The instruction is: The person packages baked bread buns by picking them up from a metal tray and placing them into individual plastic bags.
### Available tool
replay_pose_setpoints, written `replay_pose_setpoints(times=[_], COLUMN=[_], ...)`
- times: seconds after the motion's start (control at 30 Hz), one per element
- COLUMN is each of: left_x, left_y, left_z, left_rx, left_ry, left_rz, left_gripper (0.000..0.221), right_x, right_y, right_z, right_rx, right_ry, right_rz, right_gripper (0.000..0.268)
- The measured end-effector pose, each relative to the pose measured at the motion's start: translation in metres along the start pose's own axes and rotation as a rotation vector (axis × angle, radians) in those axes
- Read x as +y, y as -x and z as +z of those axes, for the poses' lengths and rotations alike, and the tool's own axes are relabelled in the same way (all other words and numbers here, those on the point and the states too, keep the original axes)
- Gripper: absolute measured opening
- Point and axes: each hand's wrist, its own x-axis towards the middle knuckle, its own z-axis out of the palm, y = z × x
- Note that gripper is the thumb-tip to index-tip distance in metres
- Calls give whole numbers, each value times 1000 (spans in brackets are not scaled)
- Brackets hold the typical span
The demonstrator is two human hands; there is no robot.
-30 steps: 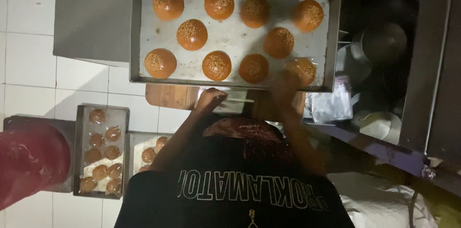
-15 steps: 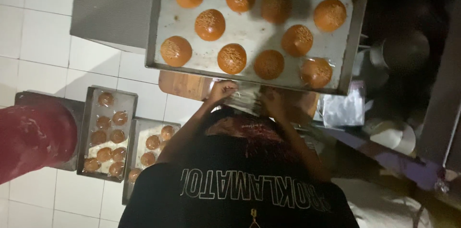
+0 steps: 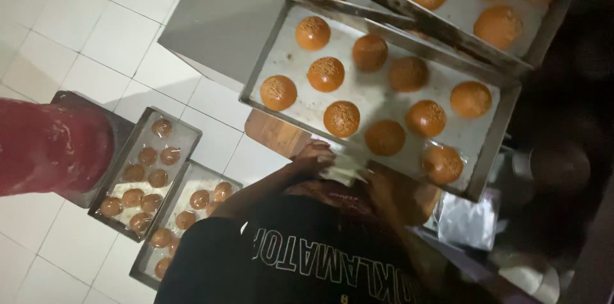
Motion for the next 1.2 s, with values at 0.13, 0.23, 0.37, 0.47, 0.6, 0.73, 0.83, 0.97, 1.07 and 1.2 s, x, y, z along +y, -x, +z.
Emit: replay_pose_setpoints(times=[0.13,0.23,0.37,0.47,0.6,0.73,0.83,0.97,1.07,1.2], left_x=[18,21,12,-1,-23,-47,-31,-44,-54,-68], left_y=[-7,-10,1,14,28,40,27,33,37,45], left_z=[-31,-45,-25,-5,26,57,8,17,18,26], left_rx=[-49,-202,-149,-41,272,364,273,241,226,243], left_ry=[262,334,415,350,473,401,534,654,633,759], left_rz=[-302,-250,-344,-341,-380,-335,-574,-503,-483,-401], left_gripper=[46,66,55,41,29,38,42,41,40,39], right_x=[-63,-132,-190,-189,-150,-141,-141,-136,-128,-112], right_y=[32,67,102,94,89,104,99,107,109,123], right_z=[31,65,92,82,-10,-34,-45,-53,-51,-54], right_rx=[-43,-69,-83,-78,-63,-48,-37,-24,-10,39], right_ry=[23,47,63,53,23,-9,-25,-47,-88,-154], right_rz=[-26,-40,-51,-57,-60,-71,-75,-58,-68,-79], right_gripper=[33,30,26,24,21,19,17,16,17,18])
